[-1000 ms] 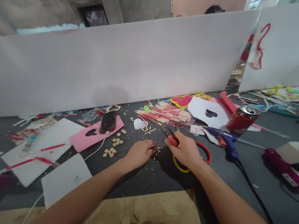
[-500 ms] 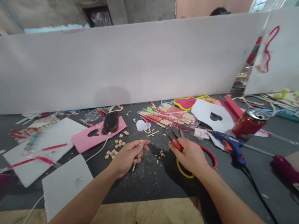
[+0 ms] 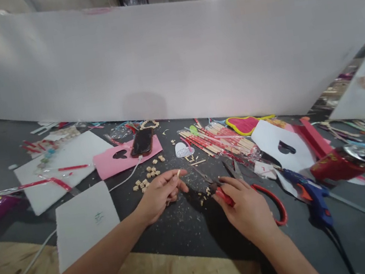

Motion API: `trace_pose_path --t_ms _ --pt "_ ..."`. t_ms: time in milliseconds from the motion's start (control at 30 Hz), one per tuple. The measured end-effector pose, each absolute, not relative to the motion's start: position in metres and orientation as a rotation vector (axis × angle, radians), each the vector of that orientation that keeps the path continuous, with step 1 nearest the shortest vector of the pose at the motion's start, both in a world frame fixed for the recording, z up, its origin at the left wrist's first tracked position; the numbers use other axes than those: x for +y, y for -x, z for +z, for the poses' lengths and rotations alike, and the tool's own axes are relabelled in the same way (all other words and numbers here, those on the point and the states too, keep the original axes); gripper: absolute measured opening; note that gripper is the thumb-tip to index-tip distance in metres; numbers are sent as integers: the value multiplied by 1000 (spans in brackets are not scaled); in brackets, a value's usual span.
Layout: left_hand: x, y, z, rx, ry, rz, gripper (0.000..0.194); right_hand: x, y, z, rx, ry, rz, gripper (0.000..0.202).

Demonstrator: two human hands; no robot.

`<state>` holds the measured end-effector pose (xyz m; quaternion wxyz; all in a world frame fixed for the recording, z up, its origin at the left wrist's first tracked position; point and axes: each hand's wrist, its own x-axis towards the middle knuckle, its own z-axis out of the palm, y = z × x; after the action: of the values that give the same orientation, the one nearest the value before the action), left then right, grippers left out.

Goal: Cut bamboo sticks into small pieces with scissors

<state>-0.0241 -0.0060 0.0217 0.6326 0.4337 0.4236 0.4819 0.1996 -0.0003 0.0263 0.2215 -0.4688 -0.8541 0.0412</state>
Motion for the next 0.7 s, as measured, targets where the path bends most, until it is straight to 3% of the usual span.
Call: trace_pose_path --t_ms 167,333,700 --pt "-7 24 22 1108 -1143 1022 26 -1 -198 26 -2310 1347 55 14" --pt "-10 22 18 1329 -1747 864 19 6 -202 29 -2230 1422 194 14" --pt "-14 13 8 1469 -2356 565 25 4 -200 33 -2305 1448 182 25"
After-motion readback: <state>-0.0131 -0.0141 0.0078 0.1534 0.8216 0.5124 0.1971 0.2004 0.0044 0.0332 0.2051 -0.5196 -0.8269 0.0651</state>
